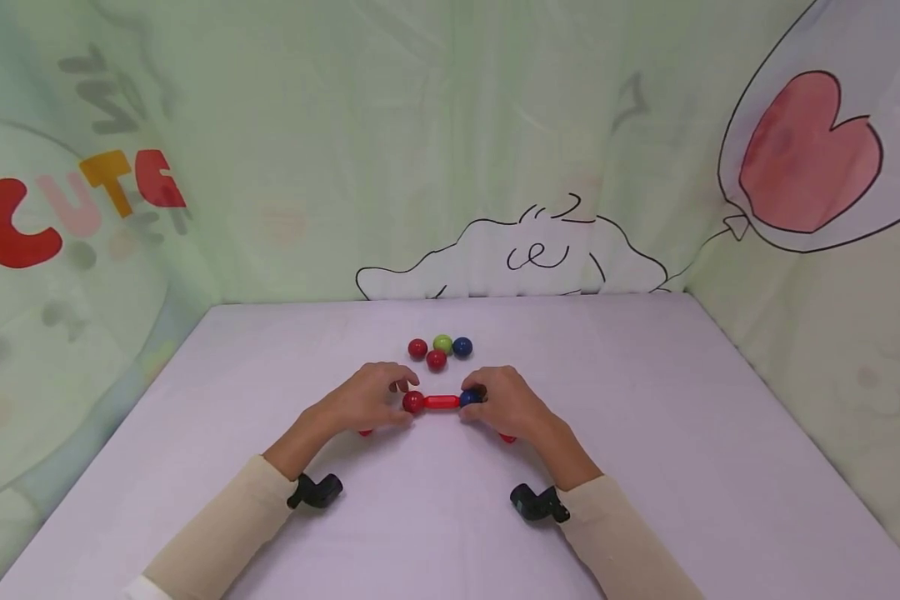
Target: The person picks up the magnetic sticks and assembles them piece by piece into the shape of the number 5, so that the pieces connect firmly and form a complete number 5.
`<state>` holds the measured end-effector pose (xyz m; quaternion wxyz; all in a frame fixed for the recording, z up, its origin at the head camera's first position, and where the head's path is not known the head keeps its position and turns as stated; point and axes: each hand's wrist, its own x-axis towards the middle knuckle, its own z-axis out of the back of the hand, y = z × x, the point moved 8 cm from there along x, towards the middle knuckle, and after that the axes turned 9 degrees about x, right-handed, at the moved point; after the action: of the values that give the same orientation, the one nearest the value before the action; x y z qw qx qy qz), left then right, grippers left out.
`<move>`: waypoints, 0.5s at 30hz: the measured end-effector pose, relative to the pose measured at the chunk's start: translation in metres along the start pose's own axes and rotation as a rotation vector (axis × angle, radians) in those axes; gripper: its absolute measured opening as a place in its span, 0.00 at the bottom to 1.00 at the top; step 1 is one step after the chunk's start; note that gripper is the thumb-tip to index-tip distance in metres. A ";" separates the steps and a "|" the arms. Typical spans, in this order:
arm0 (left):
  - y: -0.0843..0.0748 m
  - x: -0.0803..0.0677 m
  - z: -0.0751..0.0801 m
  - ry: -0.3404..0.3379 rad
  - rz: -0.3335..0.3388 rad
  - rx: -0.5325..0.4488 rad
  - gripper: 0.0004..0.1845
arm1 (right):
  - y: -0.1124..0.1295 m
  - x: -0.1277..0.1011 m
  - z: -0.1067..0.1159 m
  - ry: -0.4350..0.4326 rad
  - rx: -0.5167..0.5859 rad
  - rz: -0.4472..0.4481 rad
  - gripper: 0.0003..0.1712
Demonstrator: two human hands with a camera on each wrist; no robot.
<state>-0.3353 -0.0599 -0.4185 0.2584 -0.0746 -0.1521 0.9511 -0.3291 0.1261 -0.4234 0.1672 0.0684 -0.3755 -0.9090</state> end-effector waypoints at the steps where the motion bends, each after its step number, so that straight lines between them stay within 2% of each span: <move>1: 0.002 -0.001 0.001 0.001 0.003 0.002 0.25 | 0.000 0.000 0.000 -0.001 0.003 -0.002 0.23; 7: 0.020 -0.017 0.010 0.009 0.032 0.022 0.25 | 0.003 0.004 0.000 0.003 0.015 0.000 0.24; 15: 0.038 -0.035 0.008 0.041 -0.027 -0.013 0.30 | 0.000 0.003 0.003 -0.021 0.010 -0.018 0.24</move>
<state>-0.3248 -0.1110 -0.4208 0.2739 -0.0936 -0.1540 0.9447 -0.3332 0.1272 -0.4213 0.1546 0.0631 -0.3813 -0.9092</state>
